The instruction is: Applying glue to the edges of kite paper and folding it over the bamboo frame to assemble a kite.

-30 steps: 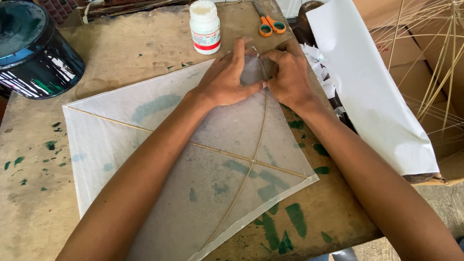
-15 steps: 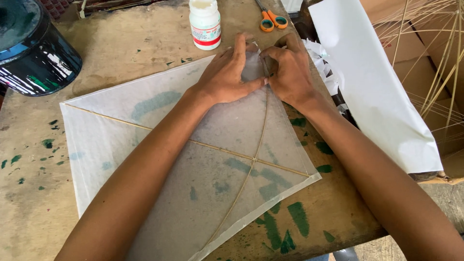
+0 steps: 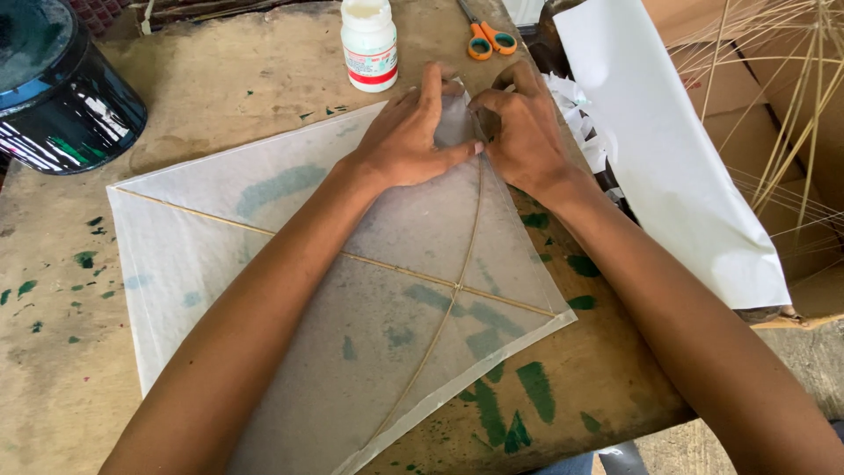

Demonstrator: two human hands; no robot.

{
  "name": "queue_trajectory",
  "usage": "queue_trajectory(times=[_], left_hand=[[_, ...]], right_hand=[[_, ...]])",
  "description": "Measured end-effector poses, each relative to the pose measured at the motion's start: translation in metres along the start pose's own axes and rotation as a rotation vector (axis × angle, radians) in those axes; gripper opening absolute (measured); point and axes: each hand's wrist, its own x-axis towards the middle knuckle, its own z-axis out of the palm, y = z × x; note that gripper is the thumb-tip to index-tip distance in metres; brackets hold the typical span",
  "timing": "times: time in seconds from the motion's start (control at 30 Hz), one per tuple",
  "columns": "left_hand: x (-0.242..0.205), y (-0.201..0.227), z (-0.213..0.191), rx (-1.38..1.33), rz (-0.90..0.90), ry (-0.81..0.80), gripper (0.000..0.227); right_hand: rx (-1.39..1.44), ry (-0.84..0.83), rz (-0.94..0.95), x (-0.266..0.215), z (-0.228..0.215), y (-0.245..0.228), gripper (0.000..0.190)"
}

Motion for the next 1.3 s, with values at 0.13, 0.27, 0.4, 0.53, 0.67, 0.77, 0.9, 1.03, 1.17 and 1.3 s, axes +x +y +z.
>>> queue_trajectory(times=[0.13, 0.27, 0.4, 0.53, 0.67, 0.77, 0.9, 1.03, 1.17, 1.3], left_hand=[[0.0, -0.002, 0.001, 0.024, 0.046, 0.025, 0.076], [0.0, -0.003, 0.002, 0.006, 0.009, 0.007, 0.076], [0.002, -0.006, 0.004, 0.021, 0.026, 0.022, 0.075], [0.002, -0.005, 0.003, 0.034, 0.025, 0.014, 0.076], [0.002, -0.008, 0.005, 0.019, 0.025, 0.013, 0.076], [0.002, -0.009, 0.006, 0.024, 0.05, 0.026, 0.075], [0.003, -0.01, 0.007, 0.029, 0.036, 0.031, 0.076], [-0.003, -0.002, -0.004, 0.014, 0.02, -0.056, 0.082], [-0.002, -0.003, -0.003, 0.032, 0.02, -0.049, 0.082], [-0.002, -0.006, 0.0, 0.026, 0.046, -0.036, 0.082]], right_hand=[[-0.004, 0.007, -0.048, -0.002, -0.001, 0.002, 0.04], [0.03, -0.008, -0.033, -0.005, -0.005, -0.002, 0.039], [0.039, -0.015, -0.014, -0.006, -0.003, 0.001, 0.037], [0.058, 0.018, -0.041, -0.009, -0.004, 0.0, 0.03], [0.076, 0.037, -0.04, -0.011, -0.003, 0.001, 0.027], [0.072, 0.056, -0.042, -0.011, -0.003, -0.001, 0.029], [0.072, 0.072, -0.073, -0.012, -0.003, 0.0, 0.033], [0.088, 0.043, 0.016, -0.012, -0.019, -0.023, 0.026], [0.056, 0.069, -0.008, -0.014, -0.017, -0.023, 0.021], [0.137, 0.115, 0.03, -0.016, -0.018, -0.025, 0.023]])
